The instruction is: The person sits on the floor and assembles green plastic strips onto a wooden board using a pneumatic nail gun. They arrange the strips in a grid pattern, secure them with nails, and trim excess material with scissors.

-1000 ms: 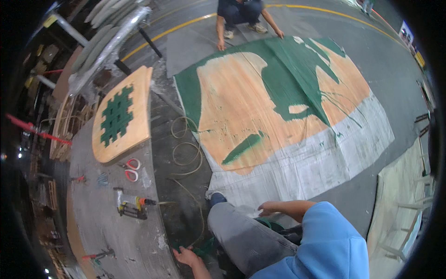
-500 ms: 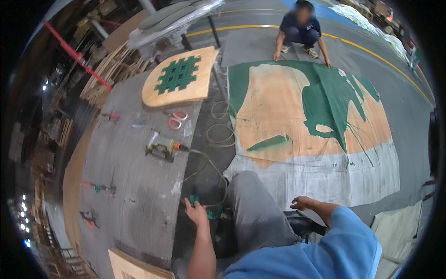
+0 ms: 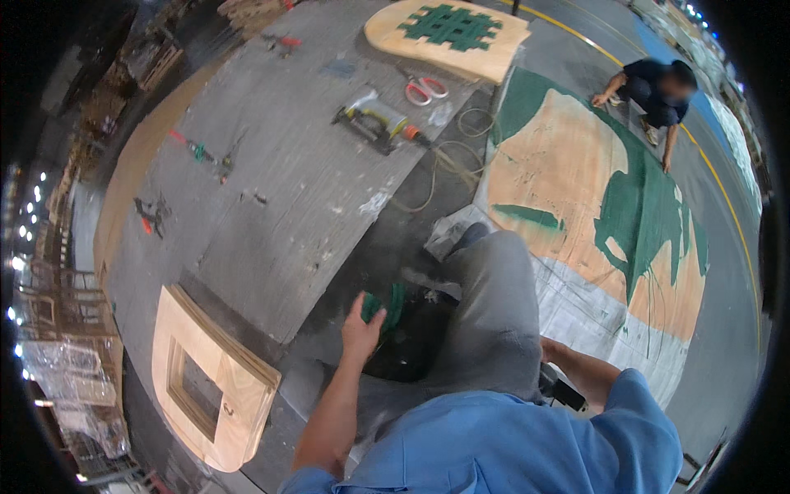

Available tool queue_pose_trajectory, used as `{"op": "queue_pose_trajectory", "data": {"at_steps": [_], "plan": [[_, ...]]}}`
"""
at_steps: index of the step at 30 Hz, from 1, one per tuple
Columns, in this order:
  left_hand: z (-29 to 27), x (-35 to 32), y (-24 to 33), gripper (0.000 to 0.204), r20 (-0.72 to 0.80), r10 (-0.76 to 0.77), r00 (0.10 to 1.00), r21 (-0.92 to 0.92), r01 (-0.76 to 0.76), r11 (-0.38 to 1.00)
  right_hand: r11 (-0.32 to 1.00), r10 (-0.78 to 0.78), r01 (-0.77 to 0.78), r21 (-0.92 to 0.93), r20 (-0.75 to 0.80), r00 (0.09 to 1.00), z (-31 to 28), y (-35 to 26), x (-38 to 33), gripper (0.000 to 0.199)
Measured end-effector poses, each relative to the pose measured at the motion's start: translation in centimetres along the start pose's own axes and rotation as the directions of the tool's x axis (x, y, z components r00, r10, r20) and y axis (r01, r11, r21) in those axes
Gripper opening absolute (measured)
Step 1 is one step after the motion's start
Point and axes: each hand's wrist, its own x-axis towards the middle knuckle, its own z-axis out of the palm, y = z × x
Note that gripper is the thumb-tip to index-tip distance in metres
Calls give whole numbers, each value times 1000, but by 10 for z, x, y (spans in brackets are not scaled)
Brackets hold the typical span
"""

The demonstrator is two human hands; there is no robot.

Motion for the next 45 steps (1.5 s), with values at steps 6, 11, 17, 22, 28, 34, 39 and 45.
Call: {"op": "queue_pose_trajectory", "data": {"at_steps": [6, 11, 17, 22, 28, 34, 39, 45], "plan": [[9, -11, -16, 56, 383, -268, 884, 175, 215, 961, 992, 115, -115, 57, 10, 993, 23, -35, 30, 43], [17, 12, -21, 61, 444, -390, 807, 226, 321, 920, 963, 230, -228, 145, 2, 973, 25, -80, 61, 44], [13, 19, -18, 66, 481, -492, 725, 310, 385, 870, 898, 357, -348, 268, 19, 934, 35, -132, 67, 44], [17, 30, -4, 65, 523, -467, 713, 195, 434, 880, 880, 378, -363, 307, 11, 926, 22, -164, 59, 44], [8, 32, 22, 63, 536, -464, 705, 179, 442, 879, 877, 365, -339, 340, -14, 931, 4, -176, 55, 44], [-7, 16, 20, 68, 594, -442, 672, 162, 438, 884, 888, 342, -303, 345, -56, 938, -19, -186, 37, 44], [-10, 9, 39, 66, 536, -453, 712, 196, 417, 888, 880, 320, -269, 392, -70, 945, -29, -188, 28, 44], [1, 16, 40, 67, 533, -475, 700, 215, 432, 876, 862, 312, -246, 444, -83, 946, -32, -195, 23, 44]]}}
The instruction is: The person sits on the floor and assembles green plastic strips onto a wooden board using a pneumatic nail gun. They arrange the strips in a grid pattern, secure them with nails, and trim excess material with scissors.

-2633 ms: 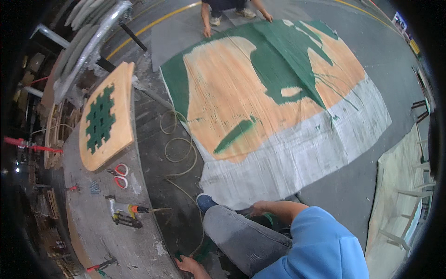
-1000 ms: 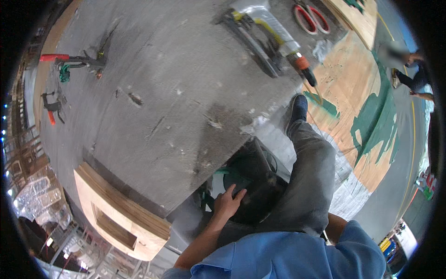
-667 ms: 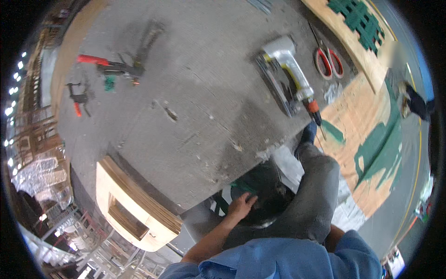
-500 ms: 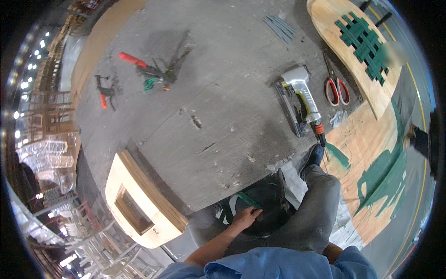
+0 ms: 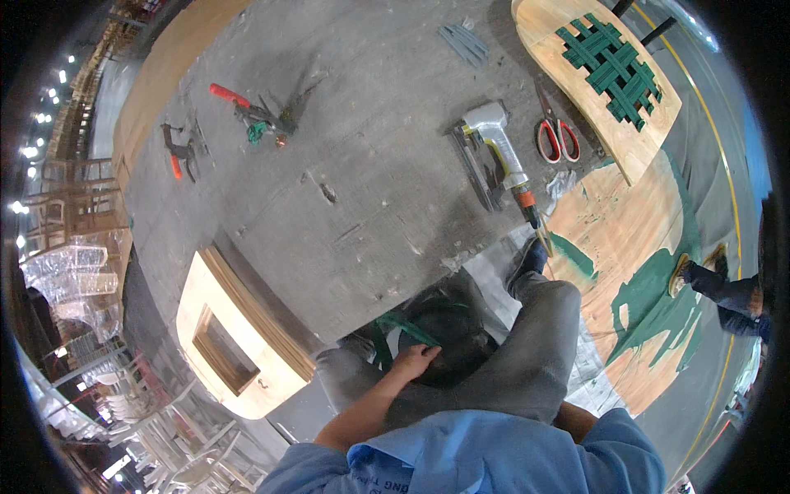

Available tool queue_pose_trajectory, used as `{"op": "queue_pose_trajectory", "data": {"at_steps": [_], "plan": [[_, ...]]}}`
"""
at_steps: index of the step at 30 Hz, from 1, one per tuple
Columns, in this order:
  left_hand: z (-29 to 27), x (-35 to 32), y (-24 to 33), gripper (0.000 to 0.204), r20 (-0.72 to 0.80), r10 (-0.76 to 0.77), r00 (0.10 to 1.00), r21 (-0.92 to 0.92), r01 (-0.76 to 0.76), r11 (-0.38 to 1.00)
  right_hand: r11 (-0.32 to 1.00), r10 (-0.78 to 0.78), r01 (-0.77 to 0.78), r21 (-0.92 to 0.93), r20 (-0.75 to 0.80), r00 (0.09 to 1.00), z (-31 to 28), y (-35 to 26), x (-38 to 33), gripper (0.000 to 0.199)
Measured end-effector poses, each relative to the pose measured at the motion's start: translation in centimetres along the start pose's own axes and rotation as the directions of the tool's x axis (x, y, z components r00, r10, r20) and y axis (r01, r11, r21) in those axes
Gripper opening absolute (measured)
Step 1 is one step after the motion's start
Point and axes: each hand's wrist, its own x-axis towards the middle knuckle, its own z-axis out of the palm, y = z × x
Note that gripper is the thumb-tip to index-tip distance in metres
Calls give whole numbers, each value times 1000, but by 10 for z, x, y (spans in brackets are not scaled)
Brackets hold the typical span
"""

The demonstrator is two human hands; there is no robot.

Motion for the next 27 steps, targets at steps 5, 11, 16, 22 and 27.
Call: {"op": "queue_pose_trajectory", "data": {"at_steps": [5, 11, 16, 22, 27], "plan": [[-28, -19, -37, 71, 48, -52, 997, -86, 56, 995, 998, -9, 10, 63, -11, 1000, -1, -1, 0, 44], [-35, -26, -38, 72, 126, -67, 990, -55, 74, 996, 992, -6, 10, 126, -29, 1000, 1, -9, -4, 44], [-31, -17, -12, 67, 225, -50, 973, 4, 51, 999, 984, 23, -14, 179, -49, 999, 9, -10, -7, 45], [-25, -8, -1, 68, 258, -41, 965, 32, 34, 999, 970, 67, -48, 238, -73, 995, 11, -11, -6, 45], [-18, 18, 4, 70, 289, -23, 957, 35, 14, 999, 954, 83, -54, 294, -85, 993, 21, -7, -3, 45]]}}
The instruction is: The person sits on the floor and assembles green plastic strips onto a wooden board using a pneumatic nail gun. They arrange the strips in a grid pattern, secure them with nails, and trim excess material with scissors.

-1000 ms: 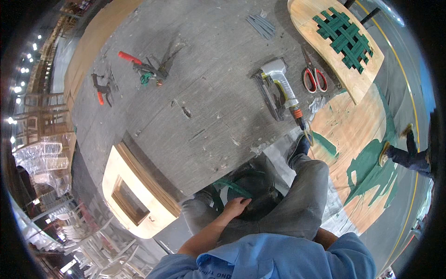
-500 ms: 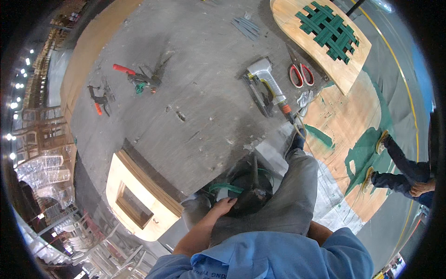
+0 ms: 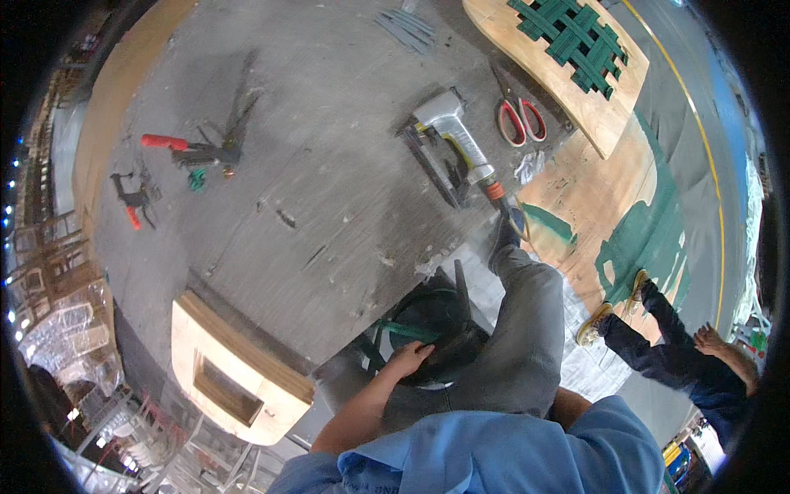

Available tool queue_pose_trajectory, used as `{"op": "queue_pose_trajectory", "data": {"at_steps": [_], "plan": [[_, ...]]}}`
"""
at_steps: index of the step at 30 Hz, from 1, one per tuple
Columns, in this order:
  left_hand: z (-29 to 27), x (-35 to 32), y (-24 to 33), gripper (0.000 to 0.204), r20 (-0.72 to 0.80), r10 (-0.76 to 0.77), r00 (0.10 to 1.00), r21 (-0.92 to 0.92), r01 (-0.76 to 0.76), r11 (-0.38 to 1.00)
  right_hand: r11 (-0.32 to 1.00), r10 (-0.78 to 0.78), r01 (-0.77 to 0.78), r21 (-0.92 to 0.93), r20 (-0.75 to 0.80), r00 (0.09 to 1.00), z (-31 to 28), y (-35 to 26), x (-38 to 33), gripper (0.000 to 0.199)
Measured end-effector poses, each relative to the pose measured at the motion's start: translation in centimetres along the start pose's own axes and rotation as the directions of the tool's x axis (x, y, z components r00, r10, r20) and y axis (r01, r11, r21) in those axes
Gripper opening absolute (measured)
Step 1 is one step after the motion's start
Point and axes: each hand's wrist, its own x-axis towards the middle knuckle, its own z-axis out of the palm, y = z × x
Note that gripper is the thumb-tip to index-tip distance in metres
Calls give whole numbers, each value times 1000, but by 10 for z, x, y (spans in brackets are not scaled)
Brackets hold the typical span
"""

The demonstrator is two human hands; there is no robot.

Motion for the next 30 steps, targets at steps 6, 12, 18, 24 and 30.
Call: {"op": "queue_pose_trajectory", "data": {"at_steps": [6, 12, 18, 24, 30], "plan": [[20, 27, 38, 64, -317, 9, 948, 56, 9, 998, 1000, -21, 21, 22, -4, 1000, 4, 0, 20, 45], [33, 23, 22, 52, -545, 87, 834, -44, -132, 990, 992, -103, 103, 68, -5, 995, -6, 6, 48, 45], [50, 40, -7, 46, -713, 157, 684, -83, -304, 949, 956, -231, 235, 175, -41, 972, -32, 13, 88, 46], [52, 59, -16, 35, -913, 167, 372, -117, -632, 766, 867, -438, 447, 221, -92, 894, -65, 4, 152, 46], [78, -67, -57, 26, -957, 115, 267, -227, -933, 280, 670, -693, 741, 53, -312, 650, -108, -38, 142, 46]]}}
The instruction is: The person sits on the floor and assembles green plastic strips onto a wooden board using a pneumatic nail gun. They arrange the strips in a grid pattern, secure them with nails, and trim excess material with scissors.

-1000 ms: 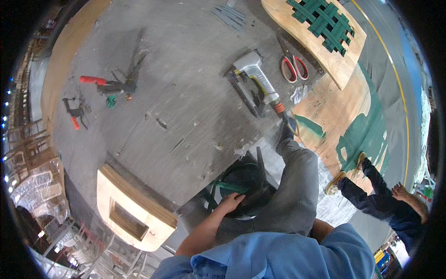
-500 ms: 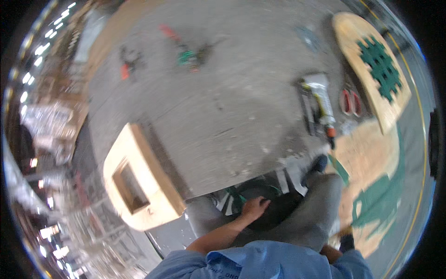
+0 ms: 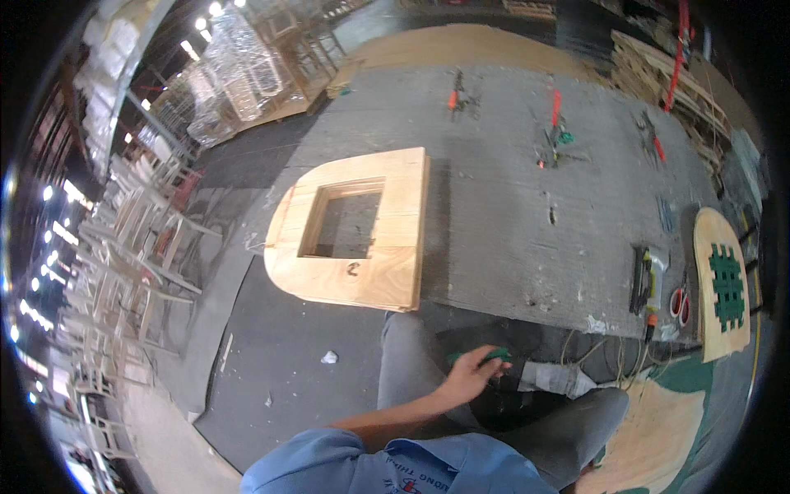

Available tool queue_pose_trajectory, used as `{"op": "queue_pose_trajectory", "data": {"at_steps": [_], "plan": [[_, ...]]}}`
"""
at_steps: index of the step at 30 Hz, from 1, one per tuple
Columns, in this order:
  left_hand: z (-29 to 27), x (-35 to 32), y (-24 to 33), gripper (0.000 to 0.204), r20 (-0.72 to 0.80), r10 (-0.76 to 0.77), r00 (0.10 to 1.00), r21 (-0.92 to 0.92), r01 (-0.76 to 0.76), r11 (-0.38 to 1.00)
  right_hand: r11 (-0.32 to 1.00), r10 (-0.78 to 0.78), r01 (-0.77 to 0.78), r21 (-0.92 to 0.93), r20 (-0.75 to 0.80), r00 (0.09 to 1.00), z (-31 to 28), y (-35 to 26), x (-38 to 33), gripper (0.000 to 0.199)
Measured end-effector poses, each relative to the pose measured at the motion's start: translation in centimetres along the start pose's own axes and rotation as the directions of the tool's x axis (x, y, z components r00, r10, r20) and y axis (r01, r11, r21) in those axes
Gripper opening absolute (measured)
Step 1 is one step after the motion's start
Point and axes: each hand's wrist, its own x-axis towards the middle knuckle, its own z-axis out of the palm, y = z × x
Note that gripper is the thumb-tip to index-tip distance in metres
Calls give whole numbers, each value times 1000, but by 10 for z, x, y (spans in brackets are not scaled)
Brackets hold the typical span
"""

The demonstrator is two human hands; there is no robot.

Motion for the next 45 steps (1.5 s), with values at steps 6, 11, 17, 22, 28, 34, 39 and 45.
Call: {"op": "queue_pose_trajectory", "data": {"at_steps": [6, 11, 17, 22, 28, 34, 39, 45], "plan": [[-98, -48, 56, 20, -376, -265, 888, -589, -8, 808, 808, -537, 588, -34, 368, 759, 50, -149, 10, 38], [-123, -52, 52, 20, -606, -315, 731, -611, -173, 773, 810, -427, 546, 216, 855, 295, 238, -175, -170, 17], [-124, -61, 50, 21, -615, -342, 711, -686, -268, 677, 720, 298, 659, -218, 954, -10, 366, -146, -367, 50], [-135, -79, 47, 23, -593, -372, 714, -719, -263, 643, 815, 374, 470, -339, 927, 20, 396, -134, -382, 44], [-138, -80, 54, 39, -542, -289, 789, -776, -338, 533, 922, 347, 228, -314, 929, -125, 367, -141, -384, 31], [-125, -88, 84, 36, -626, -216, 749, -713, -437, 548, 834, 549, 286, -473, 767, -332, 276, -146, -342, 31], [-109, -127, 161, 34, -702, -1, 712, -439, -432, 788, 159, -477, 868, 471, 806, -350, 251, -208, -320, 46], [-75, -109, 260, 49, -464, 176, 868, -285, -334, 899, 298, -610, 517, 803, 576, -544, 334, -306, -339, 47]]}}
